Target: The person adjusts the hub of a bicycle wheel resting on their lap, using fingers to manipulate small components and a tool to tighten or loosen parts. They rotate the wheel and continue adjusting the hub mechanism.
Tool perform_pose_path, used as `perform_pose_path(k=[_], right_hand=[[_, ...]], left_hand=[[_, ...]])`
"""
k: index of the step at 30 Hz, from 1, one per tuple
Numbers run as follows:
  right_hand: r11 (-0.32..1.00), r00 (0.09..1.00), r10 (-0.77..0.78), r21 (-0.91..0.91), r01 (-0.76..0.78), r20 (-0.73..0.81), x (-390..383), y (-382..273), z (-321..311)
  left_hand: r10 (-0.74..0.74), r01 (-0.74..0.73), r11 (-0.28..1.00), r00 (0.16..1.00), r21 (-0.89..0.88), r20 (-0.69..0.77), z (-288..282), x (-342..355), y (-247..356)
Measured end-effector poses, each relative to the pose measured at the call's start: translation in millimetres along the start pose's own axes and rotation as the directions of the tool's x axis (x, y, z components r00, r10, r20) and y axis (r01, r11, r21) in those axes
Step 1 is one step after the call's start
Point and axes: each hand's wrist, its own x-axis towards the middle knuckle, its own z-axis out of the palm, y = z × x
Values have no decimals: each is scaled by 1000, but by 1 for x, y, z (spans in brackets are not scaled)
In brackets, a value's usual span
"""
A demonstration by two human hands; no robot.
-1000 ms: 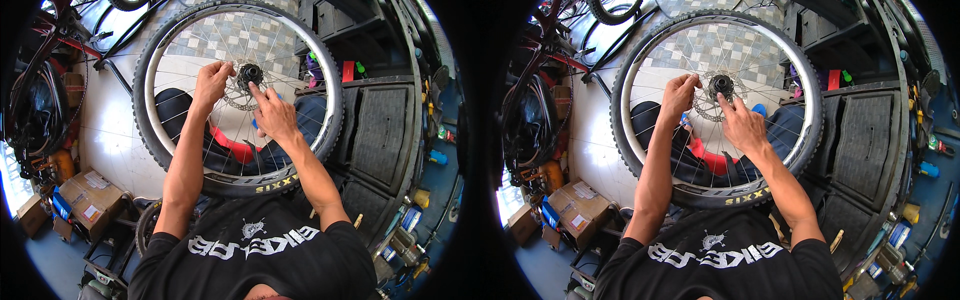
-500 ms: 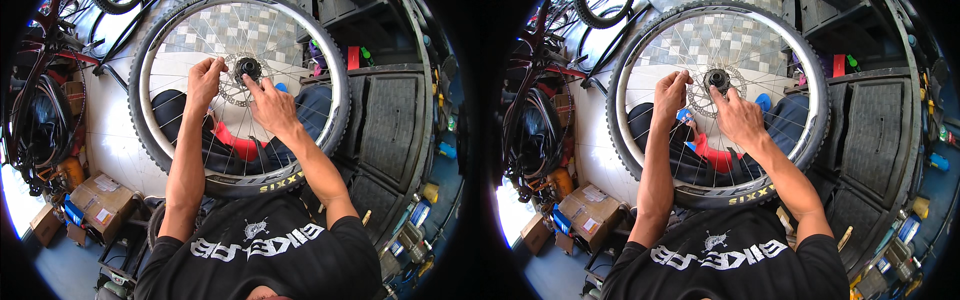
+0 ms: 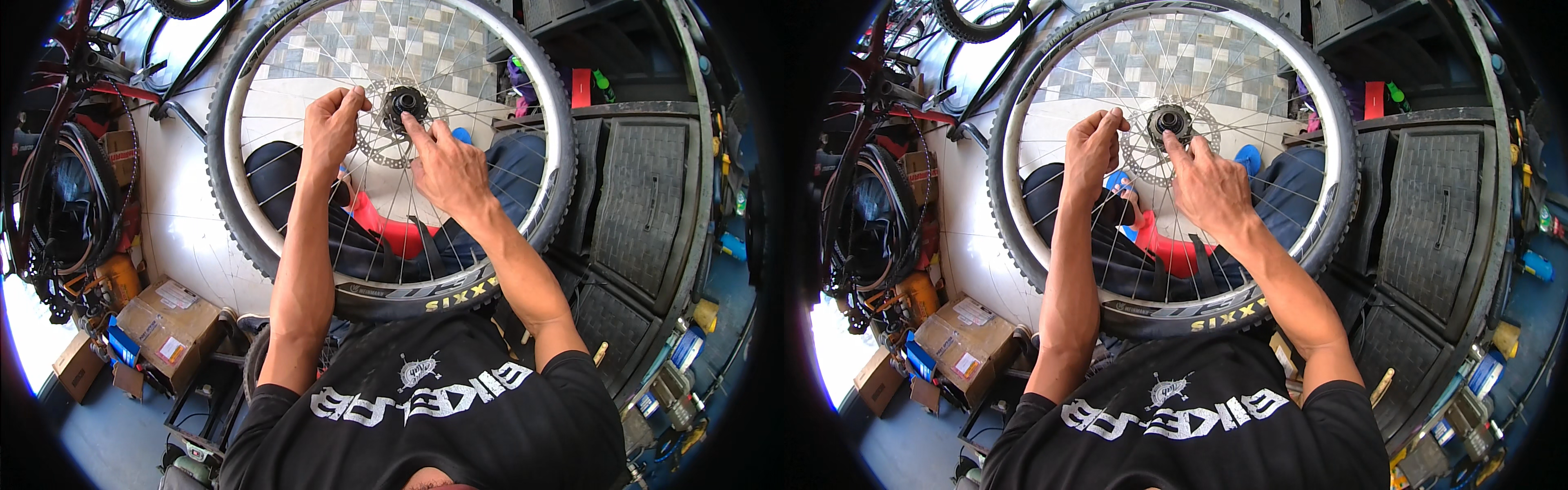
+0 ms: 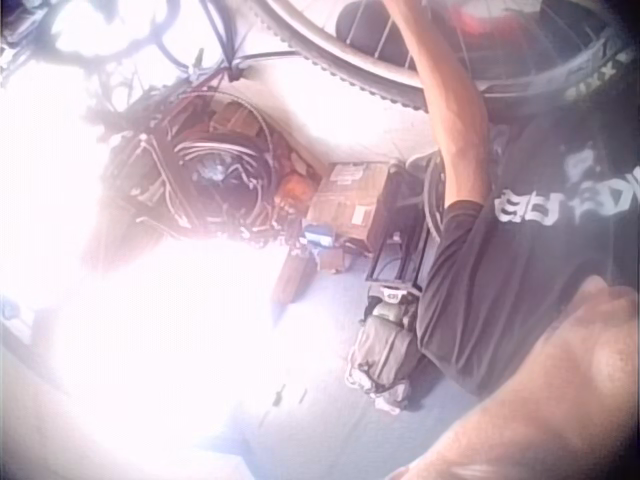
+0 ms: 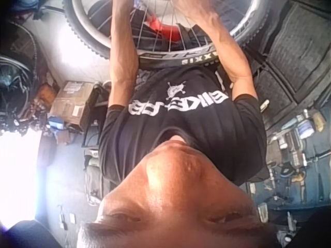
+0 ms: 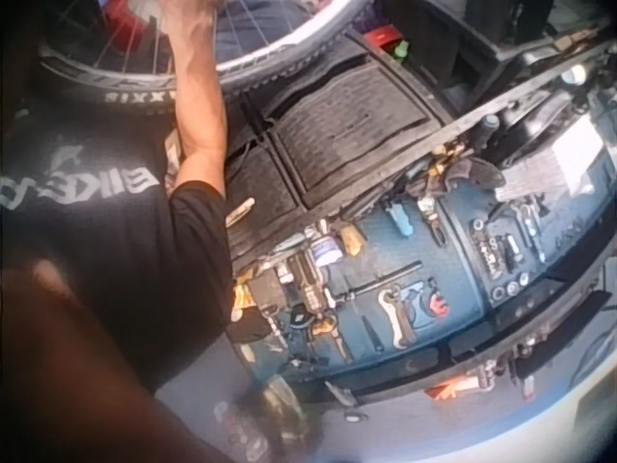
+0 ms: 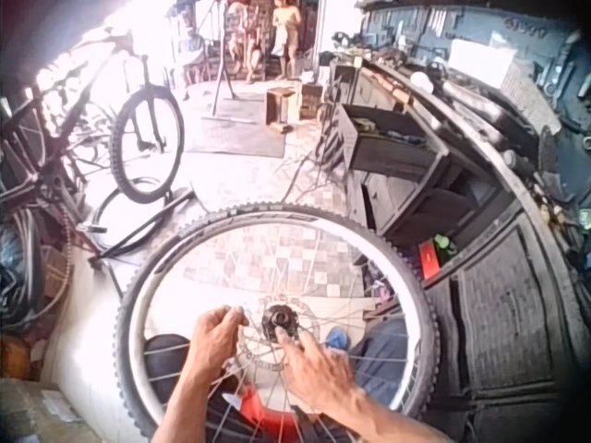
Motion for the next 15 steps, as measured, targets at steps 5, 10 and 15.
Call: perform_pose_path(k=[5,10,15], right_hand=[[999,999,-40,-29,39,-35,-1,1,4],[998,999,-29,-53,28,-17,-7,2,9],[996,997,-71,-58,69,-30,-10,3,10]], left_hand=[[-5,5,1000,1000,-7,5,-3,1,-2],[-3,3,1000,1000,-7,1,-2,2,-3],[-8,8,1000,1000,-4,-4,-3,2,-4]])
